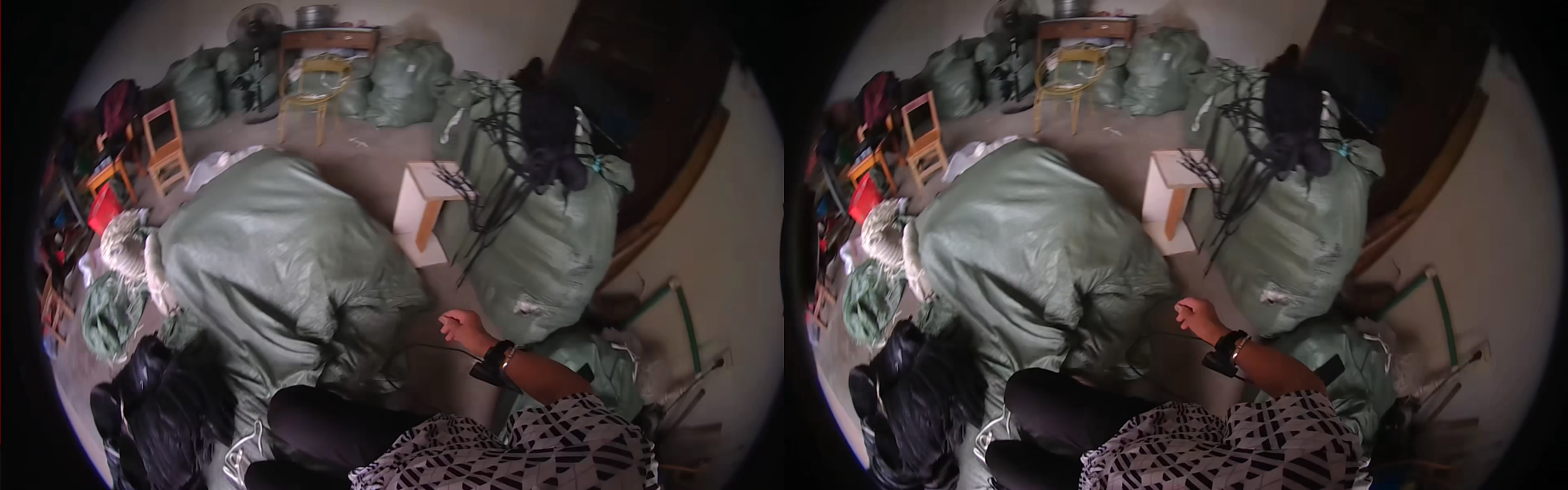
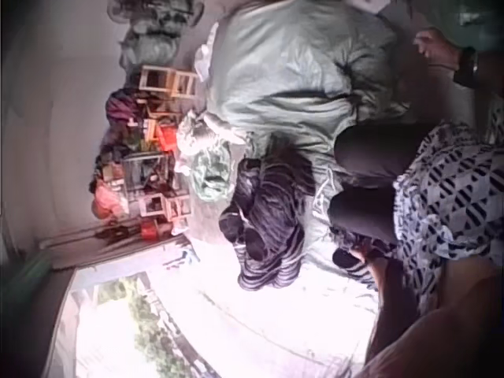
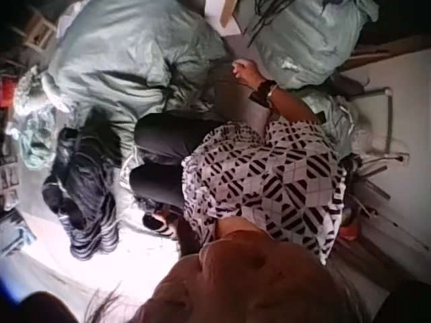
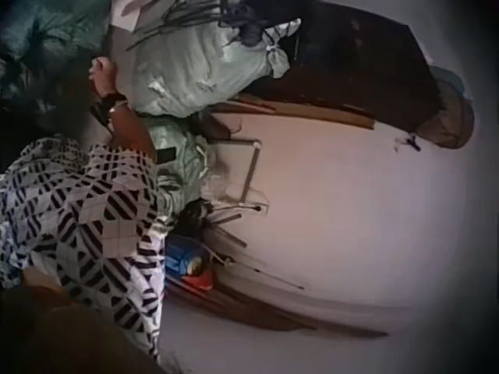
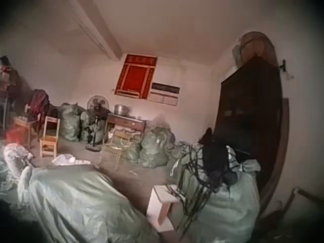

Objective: Lace up a pair of black athletic shoes.

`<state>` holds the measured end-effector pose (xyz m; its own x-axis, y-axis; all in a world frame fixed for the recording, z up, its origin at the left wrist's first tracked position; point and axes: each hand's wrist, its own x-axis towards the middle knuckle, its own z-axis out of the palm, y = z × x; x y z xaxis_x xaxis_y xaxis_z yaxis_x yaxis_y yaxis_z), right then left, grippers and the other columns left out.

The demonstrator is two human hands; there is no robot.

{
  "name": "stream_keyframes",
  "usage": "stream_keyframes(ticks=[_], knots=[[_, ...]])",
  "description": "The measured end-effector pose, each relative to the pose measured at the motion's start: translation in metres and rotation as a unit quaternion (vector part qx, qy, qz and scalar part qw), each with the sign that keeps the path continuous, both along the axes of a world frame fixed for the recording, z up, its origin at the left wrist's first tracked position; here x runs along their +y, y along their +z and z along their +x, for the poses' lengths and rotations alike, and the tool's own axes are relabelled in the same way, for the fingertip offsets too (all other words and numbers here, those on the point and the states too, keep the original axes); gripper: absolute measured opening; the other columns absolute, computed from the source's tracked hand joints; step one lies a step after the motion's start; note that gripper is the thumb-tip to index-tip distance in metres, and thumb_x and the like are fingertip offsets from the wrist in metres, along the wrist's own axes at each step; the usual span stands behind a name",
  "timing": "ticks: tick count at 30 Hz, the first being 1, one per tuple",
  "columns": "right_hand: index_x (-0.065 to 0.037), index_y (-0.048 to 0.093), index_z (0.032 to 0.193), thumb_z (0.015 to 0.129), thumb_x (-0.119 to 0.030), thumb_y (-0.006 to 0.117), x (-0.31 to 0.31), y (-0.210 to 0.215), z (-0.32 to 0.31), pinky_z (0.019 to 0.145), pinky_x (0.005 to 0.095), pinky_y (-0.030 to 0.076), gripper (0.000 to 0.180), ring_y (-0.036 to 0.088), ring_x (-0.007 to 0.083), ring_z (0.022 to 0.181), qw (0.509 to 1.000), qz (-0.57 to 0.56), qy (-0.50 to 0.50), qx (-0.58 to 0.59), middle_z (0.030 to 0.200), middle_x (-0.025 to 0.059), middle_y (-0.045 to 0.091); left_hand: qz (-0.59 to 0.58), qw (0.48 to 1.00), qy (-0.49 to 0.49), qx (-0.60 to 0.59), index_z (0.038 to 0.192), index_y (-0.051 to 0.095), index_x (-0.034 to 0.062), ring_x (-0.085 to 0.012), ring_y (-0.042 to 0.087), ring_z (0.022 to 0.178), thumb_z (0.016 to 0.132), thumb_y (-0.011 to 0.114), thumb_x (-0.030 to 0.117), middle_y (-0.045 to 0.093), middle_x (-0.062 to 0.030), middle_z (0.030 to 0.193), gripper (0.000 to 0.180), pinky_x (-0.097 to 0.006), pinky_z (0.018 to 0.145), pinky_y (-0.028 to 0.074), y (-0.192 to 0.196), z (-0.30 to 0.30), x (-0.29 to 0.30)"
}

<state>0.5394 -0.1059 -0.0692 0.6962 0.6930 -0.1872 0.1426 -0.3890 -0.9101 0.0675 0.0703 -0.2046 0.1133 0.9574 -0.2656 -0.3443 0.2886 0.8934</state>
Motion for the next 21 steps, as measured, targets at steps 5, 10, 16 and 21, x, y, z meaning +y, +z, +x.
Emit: stream_keyframes(ticks=[5,10,16,21], knots=[[-0.002,0.06,0.1,0.09,-0.007,0.047,-0.12,0.072,0.084,0.048,0.0254,0.047,0.017,0.056,0.0118,0.053,0.951,0.141,-0.271,-0.042,0.074,0.0059,0.062,0.032,0.991,-0.123,-0.051,0.13,0.044,-0.0026,-0.0283,0.047,0.121,0.089,0.046,0.033,0.049,-0.016,0.131,0.053,-0.043,0.101,0.04,0.016,0.113,0.034],[-0.001,0.058,0.11,0.088,-0.015,0.059,-0.168,0.155,0.179,0.065,0.0312,0.051,0.026,0.061,0.0195,0.074,0.836,0.142,-0.401,-0.346,0.097,0.0118,0.064,0.06,0.983,-0.163,-0.063,0.129,0.045,-0.0024,-0.0279,0.048,0.12,0.089,0.046,0.033,0.049,-0.0158,0.13,0.053,-0.043,0.101,0.04,0.046,0.175,0.043],[-0.007,0.038,0.134,0.074,-0.033,0.072,-0.139,0.286,0.235,0.097,0.0416,0.041,0.073,0.048,0.0371,0.116,0.729,-0.139,-0.345,-0.574,0.13,0.0188,0.047,0.087,0.978,-0.18,-0.059,0.128,0.045,-0.0022,-0.0275,0.048,0.118,0.089,0.046,0.033,0.05,-0.0156,0.128,0.052,-0.042,0.1,0.04,-0.01,0.138,0.116],[-0.002,0.033,0.136,0.069,-0.035,0.077,-0.101,0.293,0.274,0.097,0.0417,0.04,0.087,0.049,0.0382,0.115,0.84,-0.21,-0.29,-0.407,0.126,0.0215,0.05,0.106,0.983,-0.145,-0.037,0.128,0.045,-0.0021,-0.0271,0.049,0.117,0.089,0.046,0.033,0.051,-0.0154,0.127,0.052,-0.042,0.099,0.041,-0.051,0.007,0.209]])
